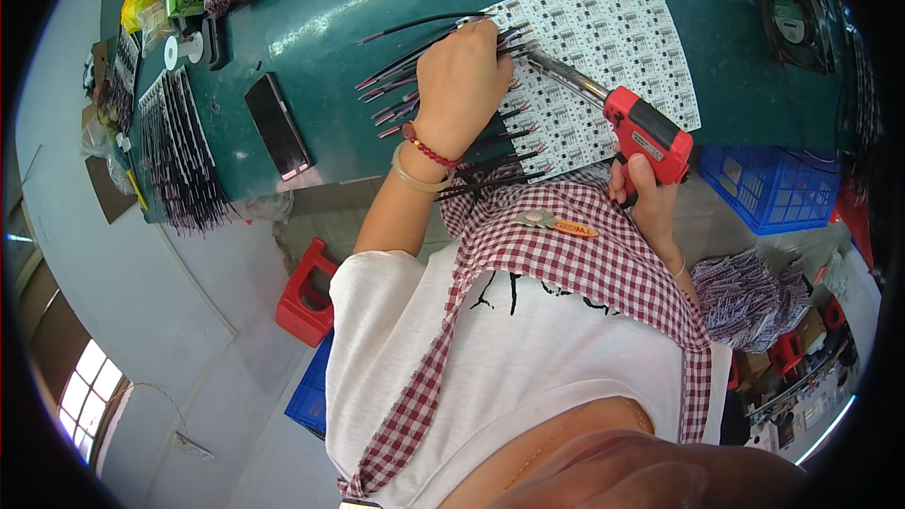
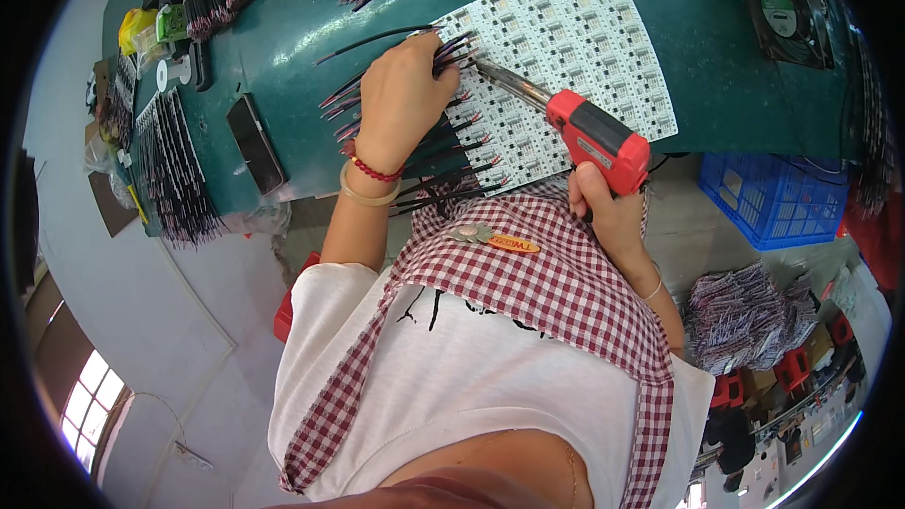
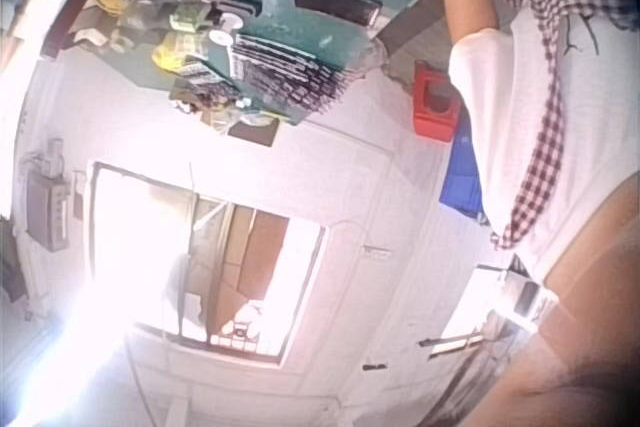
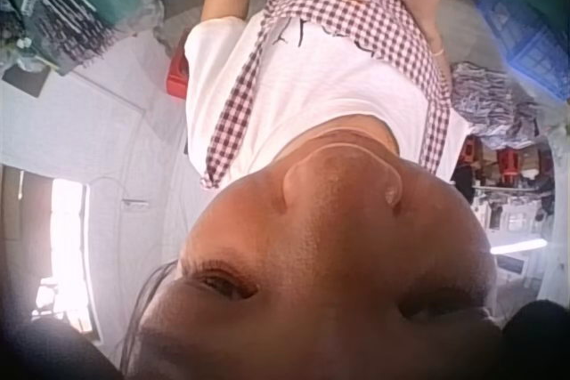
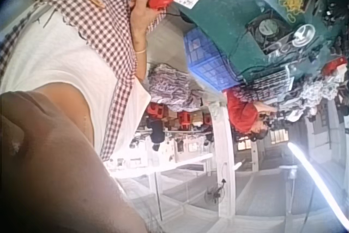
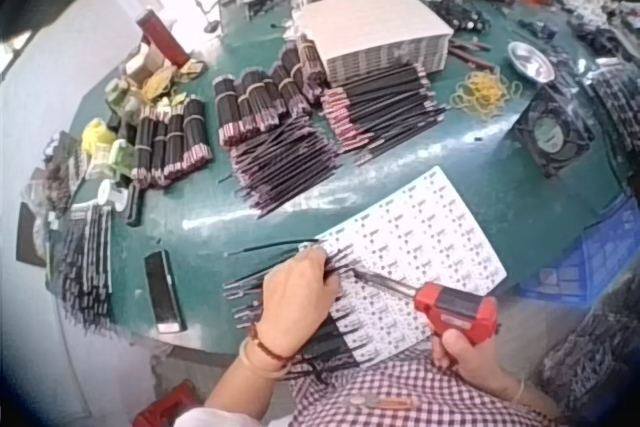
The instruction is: The person solders electrical wires onto a grid of LED panels using a soldering iron.
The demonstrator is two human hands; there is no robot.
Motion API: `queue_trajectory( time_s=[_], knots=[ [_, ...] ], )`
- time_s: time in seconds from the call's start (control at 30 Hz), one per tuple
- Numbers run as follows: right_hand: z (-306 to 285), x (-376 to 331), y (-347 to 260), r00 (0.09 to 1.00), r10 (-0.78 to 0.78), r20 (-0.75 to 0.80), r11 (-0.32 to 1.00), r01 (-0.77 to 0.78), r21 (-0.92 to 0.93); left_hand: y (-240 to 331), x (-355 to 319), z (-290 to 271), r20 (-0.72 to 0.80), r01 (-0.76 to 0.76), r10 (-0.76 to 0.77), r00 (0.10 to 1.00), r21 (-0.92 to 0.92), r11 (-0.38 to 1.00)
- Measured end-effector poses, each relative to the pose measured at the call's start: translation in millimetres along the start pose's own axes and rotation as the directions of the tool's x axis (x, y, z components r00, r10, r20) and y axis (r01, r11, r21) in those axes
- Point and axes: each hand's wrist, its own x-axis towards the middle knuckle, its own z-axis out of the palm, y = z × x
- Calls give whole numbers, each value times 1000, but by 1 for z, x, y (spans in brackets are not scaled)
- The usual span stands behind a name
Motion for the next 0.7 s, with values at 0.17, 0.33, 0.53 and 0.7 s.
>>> queue_trajectory(
  time_s=[0.17,0.33,0.53,0.7],
  knots=[
    [-3,1,2,999,-36,33,996,38,-75,3,0,0,-1,18,-18,1000,6,1000],
    [-2,-1,3,999,-31,18,994,33,-109,2,0,0,-13,-4,4,1000,12,1000],
    [-3,-6,3,999,-48,-22,997,47,-59,2,-1,0,-8,-1,1,1000,19,1000],
    [-3,-5,1,999,-38,14,993,39,-114,3,-3,0,1,5,-5,1000,40,999]
  ],
)
